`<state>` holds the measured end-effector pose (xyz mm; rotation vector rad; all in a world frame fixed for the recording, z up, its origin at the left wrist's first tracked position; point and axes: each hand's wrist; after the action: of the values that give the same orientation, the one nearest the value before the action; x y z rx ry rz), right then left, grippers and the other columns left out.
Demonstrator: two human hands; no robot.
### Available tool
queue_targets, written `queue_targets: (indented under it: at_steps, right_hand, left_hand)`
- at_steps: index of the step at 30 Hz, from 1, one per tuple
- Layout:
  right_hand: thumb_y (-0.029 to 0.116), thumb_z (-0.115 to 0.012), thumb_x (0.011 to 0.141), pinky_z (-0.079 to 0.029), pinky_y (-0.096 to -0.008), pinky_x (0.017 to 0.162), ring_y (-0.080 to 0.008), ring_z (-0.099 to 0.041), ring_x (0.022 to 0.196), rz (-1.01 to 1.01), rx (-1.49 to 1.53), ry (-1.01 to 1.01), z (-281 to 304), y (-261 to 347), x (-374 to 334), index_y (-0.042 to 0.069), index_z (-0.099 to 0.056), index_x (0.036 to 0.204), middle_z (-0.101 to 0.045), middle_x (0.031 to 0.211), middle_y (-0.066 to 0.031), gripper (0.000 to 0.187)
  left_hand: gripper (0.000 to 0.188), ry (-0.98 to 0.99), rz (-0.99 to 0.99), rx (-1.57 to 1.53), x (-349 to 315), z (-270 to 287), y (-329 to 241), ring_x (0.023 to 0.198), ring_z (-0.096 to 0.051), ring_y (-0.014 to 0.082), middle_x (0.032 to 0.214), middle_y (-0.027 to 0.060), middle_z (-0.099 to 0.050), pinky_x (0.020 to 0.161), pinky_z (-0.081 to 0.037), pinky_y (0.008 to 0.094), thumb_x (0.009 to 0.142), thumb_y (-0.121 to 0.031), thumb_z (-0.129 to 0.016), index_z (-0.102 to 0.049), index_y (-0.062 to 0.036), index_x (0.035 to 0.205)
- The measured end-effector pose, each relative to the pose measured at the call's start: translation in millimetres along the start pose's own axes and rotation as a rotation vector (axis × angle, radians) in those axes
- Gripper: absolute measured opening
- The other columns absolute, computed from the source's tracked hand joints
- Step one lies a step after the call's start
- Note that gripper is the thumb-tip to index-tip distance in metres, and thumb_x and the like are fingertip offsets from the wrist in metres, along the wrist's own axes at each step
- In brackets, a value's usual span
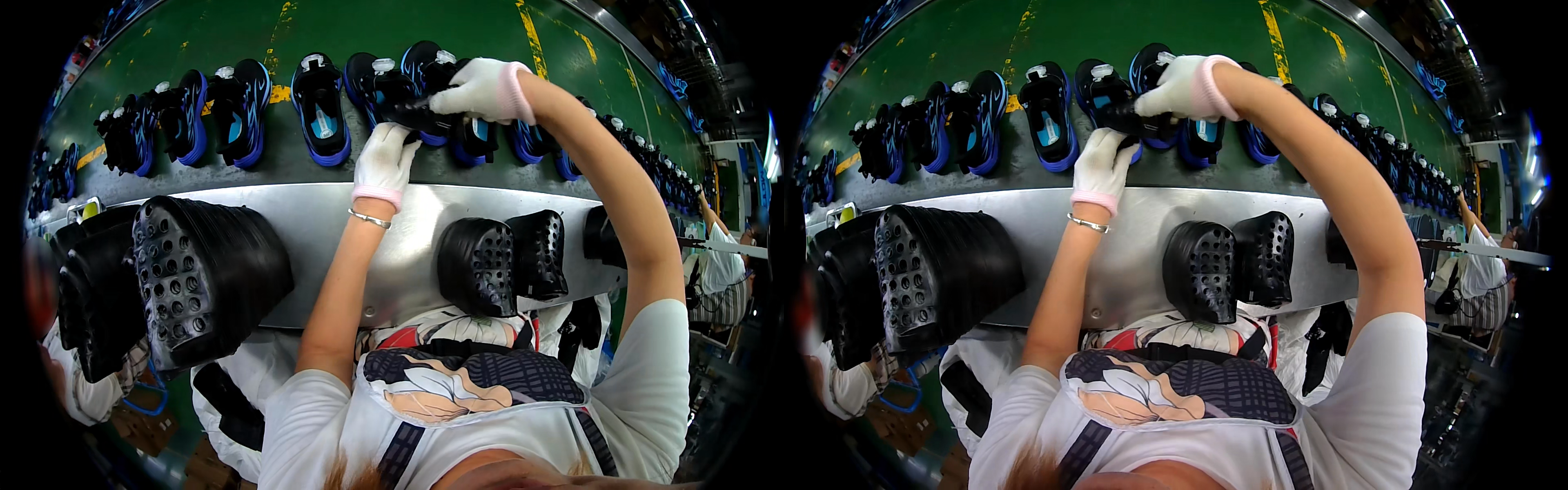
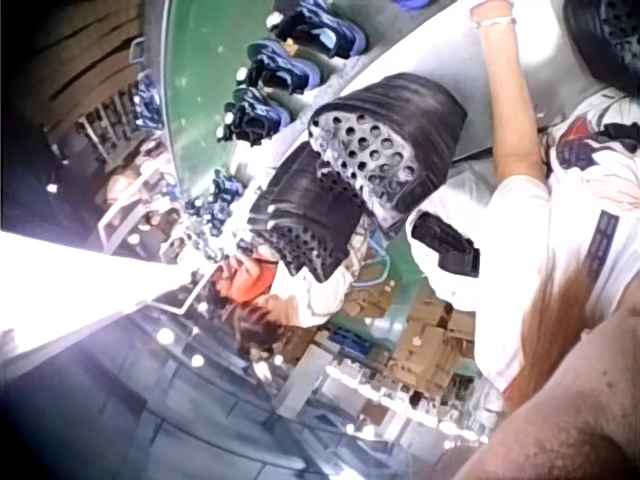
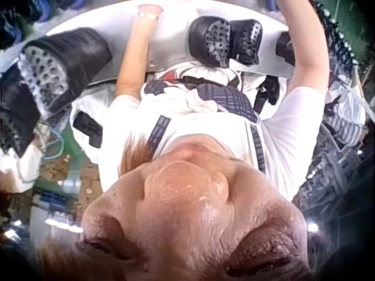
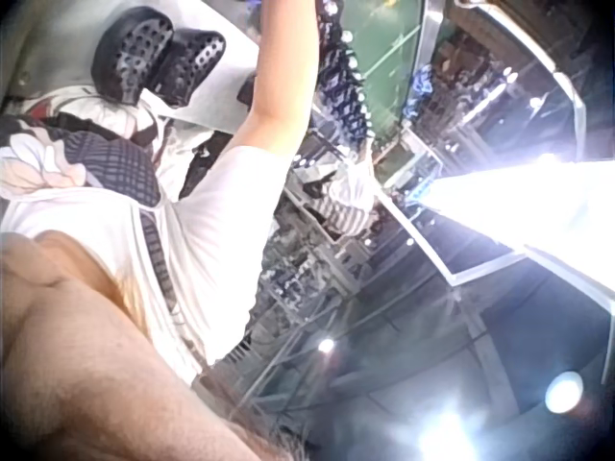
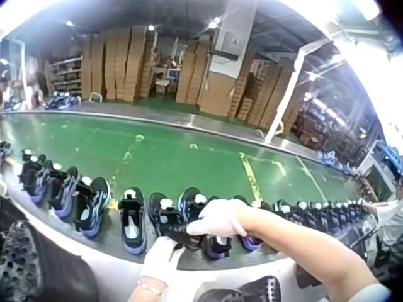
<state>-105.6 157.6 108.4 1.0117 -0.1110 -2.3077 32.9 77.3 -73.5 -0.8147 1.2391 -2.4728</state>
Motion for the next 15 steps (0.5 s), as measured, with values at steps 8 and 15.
queue_targets:
  at_steps: [8, 15]
  right_hand:
    - [0.034, -0.056, 0.084, -0.054, -0.0392, 0.08, -0.0314, -0.067, 0.094, 0.041, -0.381, -0.226, -54.1, 32.3, 62.8, 0.005, -0.071, 0.101, -0.069, 0.102, -0.0178, 0.037]
    - [0.017, -0.06, 0.084, -0.054, -0.0362, 0.079, -0.0233, -0.066, 0.103, 0.041, -0.643, -0.159, -71.6, 57.7, 92.5, 0.012, -0.069, 0.111, -0.068, 0.113, -0.0089, 0.028]
  left_hand:
    - [0.023, 0.193, 0.126, 0.238, 6.6, 6.0, -5.9, 0.09, -0.06, 0.0359, 0.101, 0.015, -0.062, 0.075, -0.05, 0.0429, 0.087, -0.025, -0.059, -0.064, -0.0074, 0.102]
    - [0.038, 0.658, 0.388, 0.487, 38.7, 20.8, -6.8, 0.091, -0.064, 0.035, 0.098, 0.0165, -0.068, 0.078, -0.052, 0.044, 0.085, -0.043, -0.054, -0.068, -0.0126, 0.102]
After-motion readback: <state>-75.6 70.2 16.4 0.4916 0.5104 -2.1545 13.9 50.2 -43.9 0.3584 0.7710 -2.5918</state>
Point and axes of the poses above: each hand's wrist, its own x-axis towards the middle knuckle, its own z-axis out of the back of the hand, y = z × x
